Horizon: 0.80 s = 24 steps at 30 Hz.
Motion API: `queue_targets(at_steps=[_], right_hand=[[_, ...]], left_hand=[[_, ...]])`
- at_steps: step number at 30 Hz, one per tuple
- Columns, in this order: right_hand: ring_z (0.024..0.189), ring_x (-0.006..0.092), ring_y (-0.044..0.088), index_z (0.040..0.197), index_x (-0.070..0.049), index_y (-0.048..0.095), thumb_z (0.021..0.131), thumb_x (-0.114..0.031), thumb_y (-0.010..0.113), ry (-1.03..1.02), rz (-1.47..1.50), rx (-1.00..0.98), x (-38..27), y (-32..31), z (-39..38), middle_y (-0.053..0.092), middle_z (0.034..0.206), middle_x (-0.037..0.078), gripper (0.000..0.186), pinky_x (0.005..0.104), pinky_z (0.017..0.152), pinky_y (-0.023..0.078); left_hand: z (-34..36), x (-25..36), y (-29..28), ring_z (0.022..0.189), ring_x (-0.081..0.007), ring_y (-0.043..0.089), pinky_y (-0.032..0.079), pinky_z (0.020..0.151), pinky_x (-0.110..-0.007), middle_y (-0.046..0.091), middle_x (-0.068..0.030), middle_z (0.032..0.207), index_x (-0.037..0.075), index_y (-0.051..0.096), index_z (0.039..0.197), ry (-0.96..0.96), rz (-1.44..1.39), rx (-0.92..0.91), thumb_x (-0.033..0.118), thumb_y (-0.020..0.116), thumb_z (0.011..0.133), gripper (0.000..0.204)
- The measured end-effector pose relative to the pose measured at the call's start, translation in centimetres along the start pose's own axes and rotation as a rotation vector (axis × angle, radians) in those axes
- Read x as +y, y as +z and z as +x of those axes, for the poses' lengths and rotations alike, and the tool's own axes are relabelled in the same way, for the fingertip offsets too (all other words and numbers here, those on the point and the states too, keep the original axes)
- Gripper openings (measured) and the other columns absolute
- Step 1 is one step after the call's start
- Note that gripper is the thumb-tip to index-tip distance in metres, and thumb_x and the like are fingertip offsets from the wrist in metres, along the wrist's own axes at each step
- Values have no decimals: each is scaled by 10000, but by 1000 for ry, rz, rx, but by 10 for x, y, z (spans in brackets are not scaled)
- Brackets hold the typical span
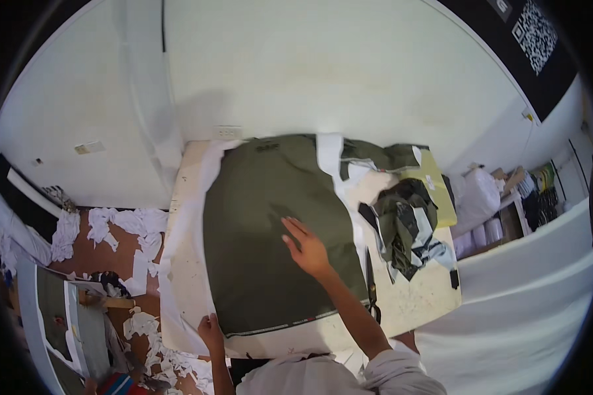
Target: Cutting out garment patterns from fabric using scissors on a work table.
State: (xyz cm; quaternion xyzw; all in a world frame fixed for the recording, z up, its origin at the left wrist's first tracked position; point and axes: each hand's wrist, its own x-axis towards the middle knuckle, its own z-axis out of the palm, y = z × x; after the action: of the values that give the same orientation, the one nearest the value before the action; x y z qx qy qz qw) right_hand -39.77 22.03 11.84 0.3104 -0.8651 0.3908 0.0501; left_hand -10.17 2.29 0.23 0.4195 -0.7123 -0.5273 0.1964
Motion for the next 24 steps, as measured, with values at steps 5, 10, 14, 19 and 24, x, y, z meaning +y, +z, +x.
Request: queue_targets(at_steps=[5,10,14,19,24], right_hand=[[1298,389,477,1369,-106,542,916,-283,660,144,-375,58,46,-13,-131,524,1385,192,501,445,1078,403],[1318,397,456,1344,-70,560,914,-338,659,245,-331,79,84,-25,-202,502,1409,204,516,464,1114,357],[1285,413,469,1322,-43,563,930,-336,630,299,-398,103,88,-38,-216,507,1389,224,494,475,1093,366],[1125,406,528,1222,-19,587,856,-112,635,540,-477,393,69,-61,-246,559,1235,215,381,496,974,430],[1079,427,525,1260,-6,501,782,-52,663,816,-469,270,38,-69,-309,550,1150,226,507,487,941,444]], left_hand=[[12,-9,-10,753,-166,566,464,686,-308,619,-111,870,-73,532,1179,28,65,-5,86,695,879,377],[10,-35,-11,891,-195,568,459,762,-298,597,-130,978,-32,376,1376,5,-166,17,28,695,855,614],[5,-12,-12,920,-214,574,467,816,-309,591,-140,1027,-1,329,1429,18,-73,-69,-7,675,849,675],[-17,-23,-29,931,-214,590,481,780,-297,601,-145,1030,51,310,1458,-57,-84,-97,-27,672,833,726],[-39,-5,-45,707,-208,646,544,541,-314,618,-175,963,96,281,1474,-231,-96,-205,-32,677,809,784]])
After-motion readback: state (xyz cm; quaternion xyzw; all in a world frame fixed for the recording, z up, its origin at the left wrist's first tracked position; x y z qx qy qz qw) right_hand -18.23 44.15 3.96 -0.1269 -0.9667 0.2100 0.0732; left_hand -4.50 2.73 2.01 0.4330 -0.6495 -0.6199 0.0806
